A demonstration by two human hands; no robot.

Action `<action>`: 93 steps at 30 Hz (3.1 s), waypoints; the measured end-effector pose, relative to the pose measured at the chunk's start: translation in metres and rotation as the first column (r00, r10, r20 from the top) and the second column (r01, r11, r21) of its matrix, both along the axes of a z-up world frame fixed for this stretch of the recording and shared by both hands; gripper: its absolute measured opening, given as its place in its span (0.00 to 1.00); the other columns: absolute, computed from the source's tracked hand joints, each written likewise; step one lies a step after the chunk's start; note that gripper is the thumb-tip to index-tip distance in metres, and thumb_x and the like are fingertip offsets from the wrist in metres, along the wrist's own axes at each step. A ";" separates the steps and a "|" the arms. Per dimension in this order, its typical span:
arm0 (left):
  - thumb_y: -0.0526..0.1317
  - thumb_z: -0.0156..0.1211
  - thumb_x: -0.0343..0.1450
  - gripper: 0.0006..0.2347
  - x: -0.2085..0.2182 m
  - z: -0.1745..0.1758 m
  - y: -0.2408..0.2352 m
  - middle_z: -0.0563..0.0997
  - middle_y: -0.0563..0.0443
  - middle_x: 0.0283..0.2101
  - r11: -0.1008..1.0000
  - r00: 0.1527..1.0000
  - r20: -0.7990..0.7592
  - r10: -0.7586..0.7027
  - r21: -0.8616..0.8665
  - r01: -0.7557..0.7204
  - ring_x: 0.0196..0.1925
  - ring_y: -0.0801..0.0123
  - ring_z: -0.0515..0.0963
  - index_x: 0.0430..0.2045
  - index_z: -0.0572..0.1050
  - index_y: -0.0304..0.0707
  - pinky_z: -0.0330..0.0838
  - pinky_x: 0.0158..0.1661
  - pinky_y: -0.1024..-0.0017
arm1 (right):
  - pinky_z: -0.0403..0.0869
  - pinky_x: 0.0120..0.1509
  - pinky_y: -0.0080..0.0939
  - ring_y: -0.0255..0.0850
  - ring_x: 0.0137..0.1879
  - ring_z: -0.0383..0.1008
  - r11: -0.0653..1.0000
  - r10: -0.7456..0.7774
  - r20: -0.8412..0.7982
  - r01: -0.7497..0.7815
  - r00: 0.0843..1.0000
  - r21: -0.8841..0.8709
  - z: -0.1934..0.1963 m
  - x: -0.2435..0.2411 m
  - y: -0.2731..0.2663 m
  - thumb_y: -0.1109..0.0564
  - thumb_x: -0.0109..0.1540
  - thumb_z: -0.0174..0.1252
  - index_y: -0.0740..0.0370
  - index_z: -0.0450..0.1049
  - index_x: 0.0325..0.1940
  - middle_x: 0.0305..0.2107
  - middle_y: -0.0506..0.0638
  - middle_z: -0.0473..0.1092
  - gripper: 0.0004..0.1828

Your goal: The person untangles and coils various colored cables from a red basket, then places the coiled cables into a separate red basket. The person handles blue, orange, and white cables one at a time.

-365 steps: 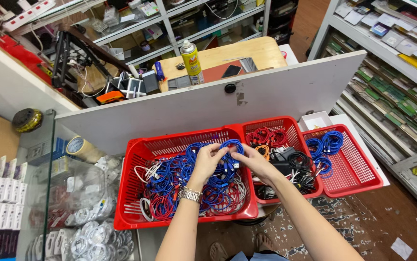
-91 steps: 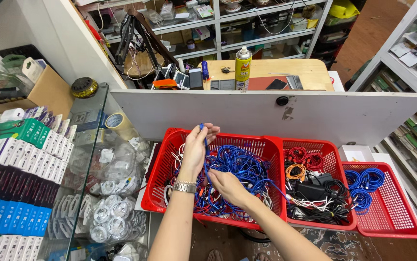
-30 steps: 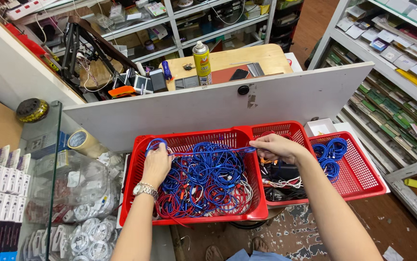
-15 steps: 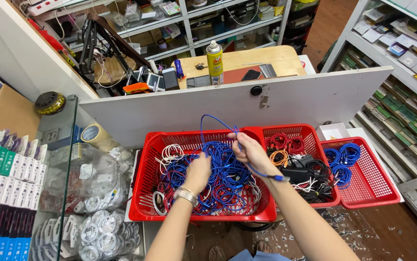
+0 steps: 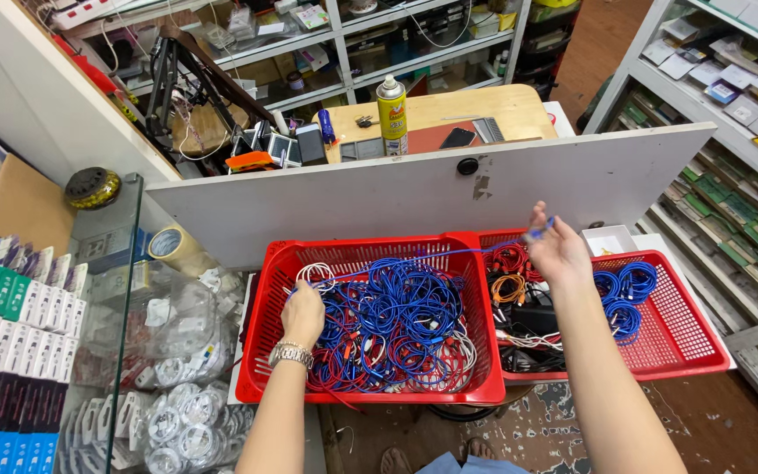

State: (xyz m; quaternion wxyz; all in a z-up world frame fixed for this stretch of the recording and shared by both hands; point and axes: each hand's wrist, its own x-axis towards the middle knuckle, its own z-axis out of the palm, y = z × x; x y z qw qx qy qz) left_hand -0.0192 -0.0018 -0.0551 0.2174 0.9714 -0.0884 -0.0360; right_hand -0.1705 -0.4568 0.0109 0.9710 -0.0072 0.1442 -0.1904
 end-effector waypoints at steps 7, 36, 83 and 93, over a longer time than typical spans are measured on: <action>0.48 0.45 0.80 0.17 -0.016 0.025 -0.073 0.73 0.49 0.23 0.850 0.703 -0.490 -0.515 -0.399 0.344 0.23 0.65 0.73 0.30 0.71 0.31 0.75 0.38 0.59 | 0.66 0.68 0.40 0.44 0.68 0.68 -0.403 0.014 -0.469 -0.424 0.883 -0.811 0.026 0.008 0.139 0.46 0.68 0.51 0.60 0.67 0.69 0.61 0.55 0.69 0.27; 0.42 0.47 0.82 0.11 -0.040 0.137 -0.063 0.75 0.51 0.28 -0.301 0.737 0.016 -0.676 -0.919 -0.255 0.29 0.69 0.75 0.36 0.72 0.32 0.78 0.61 0.56 | 0.71 0.46 0.50 0.52 0.36 0.74 -0.369 0.078 -0.468 -0.410 0.880 -0.834 0.048 0.042 0.146 0.51 0.69 0.56 0.59 0.82 0.57 0.34 0.62 0.75 0.17; 0.43 0.51 0.76 0.12 -0.073 0.144 -0.184 0.79 0.48 0.17 0.472 0.769 -0.158 -0.619 -0.857 0.204 0.10 0.77 0.71 0.29 0.78 0.34 0.63 0.14 0.78 | 0.69 0.42 0.32 0.31 0.33 0.70 -0.023 0.225 -0.416 -0.422 0.881 -0.906 0.090 -0.009 0.130 0.54 0.63 0.60 0.61 0.71 0.59 0.29 0.46 0.71 0.21; 0.39 0.54 0.74 0.09 -0.101 0.098 -0.243 0.79 0.43 0.24 0.358 0.787 -0.255 -0.561 -0.933 -0.047 0.18 0.71 0.75 0.39 0.68 0.30 0.69 0.21 0.74 | 0.72 0.43 0.33 0.31 0.34 0.71 0.067 0.112 -0.508 -0.516 0.854 -0.854 0.049 -0.031 0.075 0.53 0.62 0.64 0.65 0.72 0.42 0.27 0.47 0.72 0.14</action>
